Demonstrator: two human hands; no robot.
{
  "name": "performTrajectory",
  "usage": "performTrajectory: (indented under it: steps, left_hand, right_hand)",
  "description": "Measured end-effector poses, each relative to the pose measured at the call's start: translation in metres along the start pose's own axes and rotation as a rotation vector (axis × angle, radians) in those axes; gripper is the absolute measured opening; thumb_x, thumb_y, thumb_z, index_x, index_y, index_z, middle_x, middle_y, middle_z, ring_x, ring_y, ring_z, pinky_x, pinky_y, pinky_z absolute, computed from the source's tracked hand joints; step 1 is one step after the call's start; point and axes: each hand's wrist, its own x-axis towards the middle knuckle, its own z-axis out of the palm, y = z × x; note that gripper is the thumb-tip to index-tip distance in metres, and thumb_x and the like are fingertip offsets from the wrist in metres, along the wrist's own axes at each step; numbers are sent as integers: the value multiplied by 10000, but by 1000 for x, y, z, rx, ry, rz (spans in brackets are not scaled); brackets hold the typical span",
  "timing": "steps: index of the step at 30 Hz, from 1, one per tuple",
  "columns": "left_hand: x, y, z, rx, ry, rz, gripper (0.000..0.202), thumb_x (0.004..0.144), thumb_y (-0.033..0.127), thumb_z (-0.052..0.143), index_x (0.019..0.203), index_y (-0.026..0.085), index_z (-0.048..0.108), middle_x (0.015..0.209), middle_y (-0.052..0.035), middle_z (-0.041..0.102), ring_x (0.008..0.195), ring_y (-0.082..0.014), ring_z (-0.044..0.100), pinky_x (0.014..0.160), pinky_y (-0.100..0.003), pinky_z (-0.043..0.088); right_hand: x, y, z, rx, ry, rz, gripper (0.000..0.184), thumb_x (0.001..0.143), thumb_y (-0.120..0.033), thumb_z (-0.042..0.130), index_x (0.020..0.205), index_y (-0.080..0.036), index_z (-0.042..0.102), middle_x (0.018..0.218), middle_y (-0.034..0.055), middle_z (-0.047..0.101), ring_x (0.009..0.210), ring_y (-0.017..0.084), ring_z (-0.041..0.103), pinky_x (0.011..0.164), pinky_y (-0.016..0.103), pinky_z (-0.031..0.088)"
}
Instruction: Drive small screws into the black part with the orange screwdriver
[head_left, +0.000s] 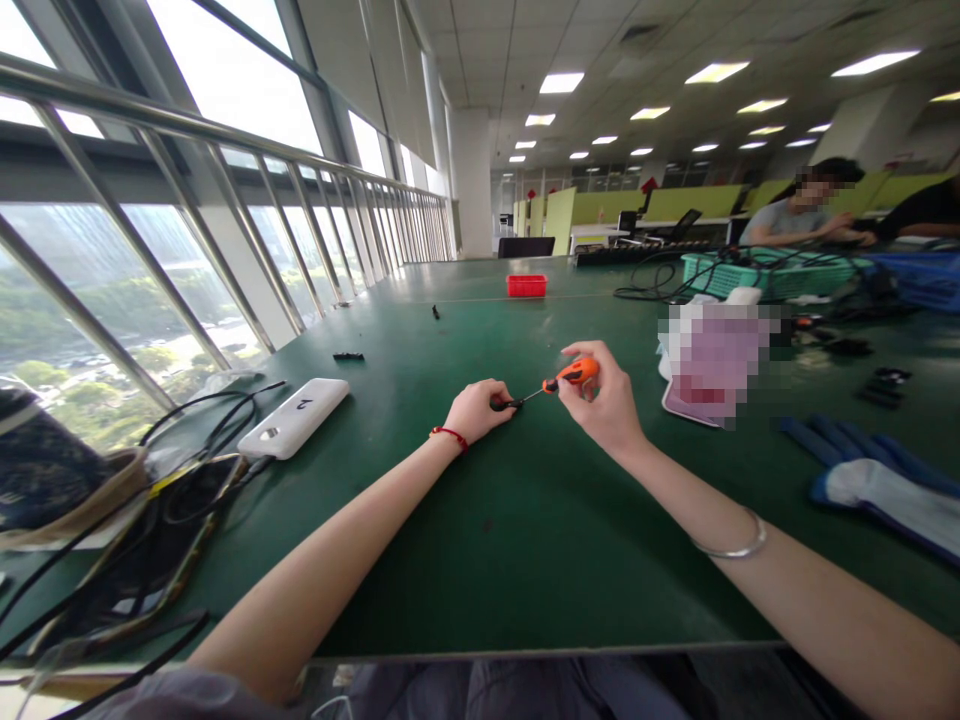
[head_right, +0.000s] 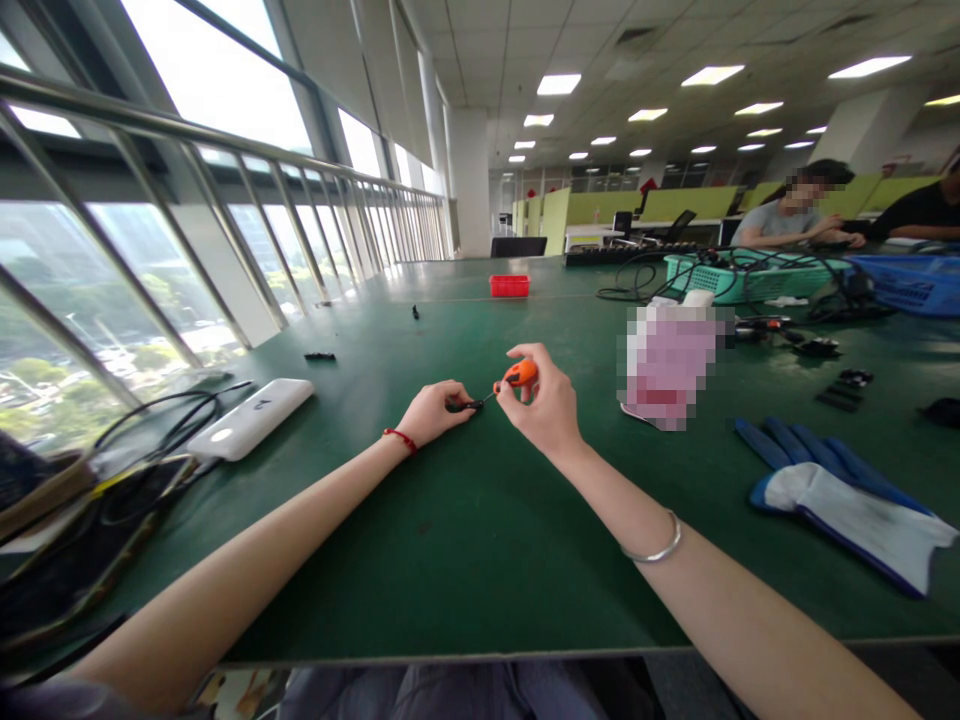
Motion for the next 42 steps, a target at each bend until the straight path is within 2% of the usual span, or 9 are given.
performTrajectory:
  steps: [2,7,9,13,18,24,30,35,42]
  left_hand:
    - [0,0,0,-1,0,4,68,696,235,634,693,169,618,758,-6,625,706,-140,565,653,-245,441]
    - [0,0,0,0,-3,-1,77,698,242,634,686,169,616,754,-7,623,703,-141,564,646,-243,439]
    - [0,0,0,3,-3,2,79,701,245,633,690,169,616,756,-7,622,703,-140,562,648,-243,439]
    - [0,-1,0,2,2,10,70,699,239,632,696,170,619,759,-6,623,703,-138,564,646,-241,441]
    - [0,-2,2,-19,4,18,72,697,243,631,699,171,625,747,-6,633,694,-137,573,645,-240,452]
    - [1,-5,4,-134,9,-30,78,687,221,636,736,160,640,737,-13,662,693,-138,600,660,-241,477]
    - [1,-6,4,-187,10,-56,88,671,206,639,738,148,643,733,-23,669,684,-140,609,653,-241,489]
    - [1,-6,3,-197,0,-62,92,666,207,638,736,148,640,711,-17,661,669,-136,602,638,-238,487]
    - [1,-6,3,-222,-4,-69,81,666,211,639,717,148,637,692,-7,654,646,-124,586,604,-224,469]
  right_hand:
    - [0,0,0,-10,14,19,345,701,-310,599,1022,-204,528,690,-27,560,513,113,483,529,247,392]
    - [1,0,0,-13,-38,17,191,775,-389,533,745,-202,562,634,-6,576,536,126,513,563,260,394]
    - [1,0,0,8,-40,-1,150,751,-343,554,804,-203,567,665,-5,585,544,125,514,554,255,399]
    - [1,-1,0,2,-16,28,314,704,-319,602,990,-213,526,663,-33,560,510,119,490,528,250,399]
    - [1,-2,0,-9,-39,35,183,775,-390,539,756,-209,561,632,-7,573,572,142,541,598,271,418]
    - [1,0,1,-2,2,51,292,712,-311,586,980,-216,518,654,-34,549,515,126,494,542,259,404]
    - [0,-2,1,22,-68,59,165,775,-368,534,831,-213,540,599,-32,538,507,125,496,569,267,402]
    - [-1,-3,1,20,10,10,302,701,-297,596,974,-219,491,677,-40,533,543,120,498,544,247,392]
    - [0,-2,0,14,-31,19,144,769,-356,534,753,-214,543,618,-16,564,522,127,498,552,262,386]
